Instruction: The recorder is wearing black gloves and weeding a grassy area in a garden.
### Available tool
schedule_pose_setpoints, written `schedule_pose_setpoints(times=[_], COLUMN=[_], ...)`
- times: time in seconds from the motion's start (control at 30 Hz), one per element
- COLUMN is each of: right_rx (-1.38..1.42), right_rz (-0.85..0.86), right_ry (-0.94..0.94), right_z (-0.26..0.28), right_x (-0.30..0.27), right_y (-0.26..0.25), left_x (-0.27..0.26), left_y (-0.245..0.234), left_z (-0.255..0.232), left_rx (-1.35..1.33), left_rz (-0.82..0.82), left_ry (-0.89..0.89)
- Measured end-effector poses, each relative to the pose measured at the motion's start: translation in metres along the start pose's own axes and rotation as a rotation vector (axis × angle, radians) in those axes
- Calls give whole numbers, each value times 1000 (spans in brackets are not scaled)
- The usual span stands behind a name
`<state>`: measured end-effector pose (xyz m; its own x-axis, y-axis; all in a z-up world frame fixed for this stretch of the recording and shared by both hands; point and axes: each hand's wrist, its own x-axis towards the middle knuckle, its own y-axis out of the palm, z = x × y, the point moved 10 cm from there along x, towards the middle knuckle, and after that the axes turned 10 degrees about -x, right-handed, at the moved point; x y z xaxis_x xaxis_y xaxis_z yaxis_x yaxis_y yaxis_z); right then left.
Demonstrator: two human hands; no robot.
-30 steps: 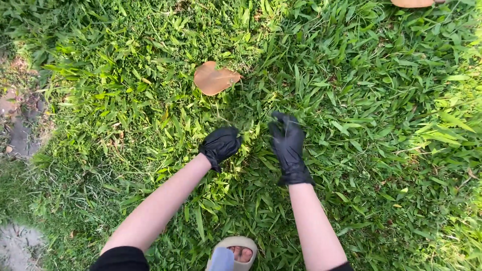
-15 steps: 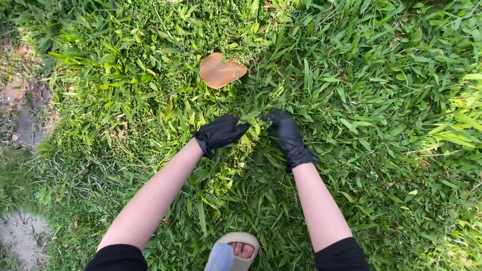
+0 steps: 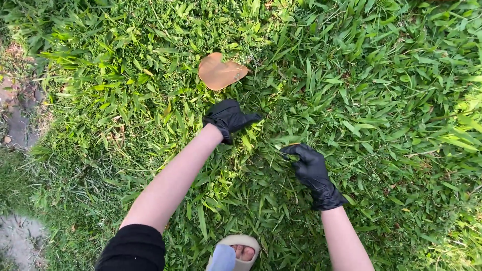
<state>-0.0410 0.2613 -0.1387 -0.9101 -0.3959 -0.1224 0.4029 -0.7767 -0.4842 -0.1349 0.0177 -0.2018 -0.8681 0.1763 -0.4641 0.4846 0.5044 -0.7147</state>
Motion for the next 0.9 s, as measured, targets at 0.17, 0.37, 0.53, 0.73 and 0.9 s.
schedule_pose_setpoints(times=[0.17, 0.37, 0.53, 0.73, 0.9], right_rx=[377, 545, 500, 367, -204], right_rz=[-234, -726, -1142, -789, -426], right_ry=[83, 45, 179, 386, 280], right_z=[-12, -62, -109, -88, -62], right_x=[-22, -88, -142, -117, -73], right_y=[-35, -159, -222, -110, -24], left_x=[9, 17, -10, -39, -148], left_y=[39, 73, 52, 33, 78], left_z=[4, 10, -2, -4, -95], left_rx=[80, 63, 30, -130, -269], left_rz=[77, -50, -117, -315, 163], left_ry=[63, 231, 223, 241, 243])
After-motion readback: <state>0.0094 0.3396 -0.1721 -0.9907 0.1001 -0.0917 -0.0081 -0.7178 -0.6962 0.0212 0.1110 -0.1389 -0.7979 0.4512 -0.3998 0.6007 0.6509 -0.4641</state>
